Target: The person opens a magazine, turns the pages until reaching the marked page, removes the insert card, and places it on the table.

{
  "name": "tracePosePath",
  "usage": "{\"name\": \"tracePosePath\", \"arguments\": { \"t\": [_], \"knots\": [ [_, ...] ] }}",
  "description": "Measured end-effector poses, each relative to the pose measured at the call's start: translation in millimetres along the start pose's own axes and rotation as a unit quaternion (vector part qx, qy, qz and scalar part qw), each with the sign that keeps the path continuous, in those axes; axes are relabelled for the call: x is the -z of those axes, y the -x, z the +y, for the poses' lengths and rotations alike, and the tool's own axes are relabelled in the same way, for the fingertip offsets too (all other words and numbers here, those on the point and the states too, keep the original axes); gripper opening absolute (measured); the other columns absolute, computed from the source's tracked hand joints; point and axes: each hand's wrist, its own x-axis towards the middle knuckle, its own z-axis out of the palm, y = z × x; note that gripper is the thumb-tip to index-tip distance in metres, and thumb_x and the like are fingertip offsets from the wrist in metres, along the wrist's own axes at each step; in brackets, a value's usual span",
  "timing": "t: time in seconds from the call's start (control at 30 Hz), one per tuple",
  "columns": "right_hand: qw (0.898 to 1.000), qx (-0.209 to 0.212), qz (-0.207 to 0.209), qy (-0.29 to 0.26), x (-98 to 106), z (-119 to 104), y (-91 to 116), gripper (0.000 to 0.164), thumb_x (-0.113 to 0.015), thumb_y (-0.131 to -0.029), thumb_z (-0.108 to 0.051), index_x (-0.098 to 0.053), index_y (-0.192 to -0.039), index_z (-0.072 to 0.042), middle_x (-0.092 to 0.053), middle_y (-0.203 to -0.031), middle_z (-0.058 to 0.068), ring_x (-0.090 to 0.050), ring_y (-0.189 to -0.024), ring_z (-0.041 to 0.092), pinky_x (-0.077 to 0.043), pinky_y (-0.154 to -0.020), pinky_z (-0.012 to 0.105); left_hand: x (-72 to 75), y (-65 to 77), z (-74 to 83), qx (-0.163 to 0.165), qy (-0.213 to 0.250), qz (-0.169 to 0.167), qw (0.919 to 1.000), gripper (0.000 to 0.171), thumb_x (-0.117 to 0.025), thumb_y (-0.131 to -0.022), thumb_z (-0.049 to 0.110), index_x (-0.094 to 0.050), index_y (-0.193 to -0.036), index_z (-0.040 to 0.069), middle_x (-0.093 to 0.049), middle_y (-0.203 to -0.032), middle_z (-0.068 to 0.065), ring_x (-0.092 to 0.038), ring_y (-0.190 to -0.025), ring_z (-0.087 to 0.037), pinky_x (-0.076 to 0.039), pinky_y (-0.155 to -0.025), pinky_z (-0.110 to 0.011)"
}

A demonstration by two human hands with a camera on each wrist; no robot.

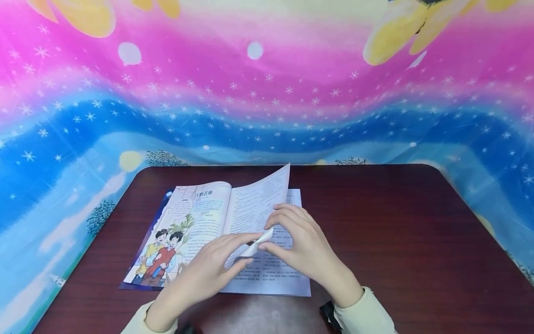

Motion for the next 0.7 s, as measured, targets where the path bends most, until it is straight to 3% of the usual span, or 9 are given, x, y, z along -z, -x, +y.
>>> {"name": "tracePosePath", "arguments": {
  "t": [0.37,0.57,0.7],
  "knots": [
    [1.0,0.01,0.001,0.014,8,-8,1,0.051,-0.066,-0.09,-0.055,-0.066,-0.121,-0.014,-0.062,-0.128,-0.001,-0.047,-0.131,0.022,-0.03,-0.113,0.036,5.1,6.8,0.7,0.029,-0.016,0.01,0.9994,0.049,-0.064,-0.097,0.009,-0.054,-0.143,0.021,-0.064,-0.13,0.003,-0.06,-0.119,-0.014,-0.05,-0.098,-0.037],
    [0.999,0.02,0.033,0.003,14,-9,3,0.054,-0.059,-0.094,-0.054,-0.066,-0.124,-0.009,-0.062,-0.129,0.004,-0.05,-0.127,0.025,-0.03,-0.112,0.03,7.0,10.8,-3.7,0.033,-0.013,0.066,0.9972,0.037,-0.061,-0.099,0.014,-0.061,-0.136,0.018,-0.068,-0.122,0.003,-0.064,-0.109,-0.012,-0.054,-0.089,-0.035],
    [1.0,0.012,0.025,0.01,16,-6,8,0.052,-0.058,-0.095,-0.053,-0.066,-0.124,-0.01,-0.062,-0.129,0.002,-0.052,-0.126,0.023,-0.031,-0.112,0.027,10.6,17.5,-9.1,0.045,-0.016,0.094,0.9944,0.034,-0.062,-0.099,0.014,-0.063,-0.133,0.015,-0.069,-0.119,0.001,-0.064,-0.108,-0.013,-0.055,-0.088,-0.037]
  ]
}}
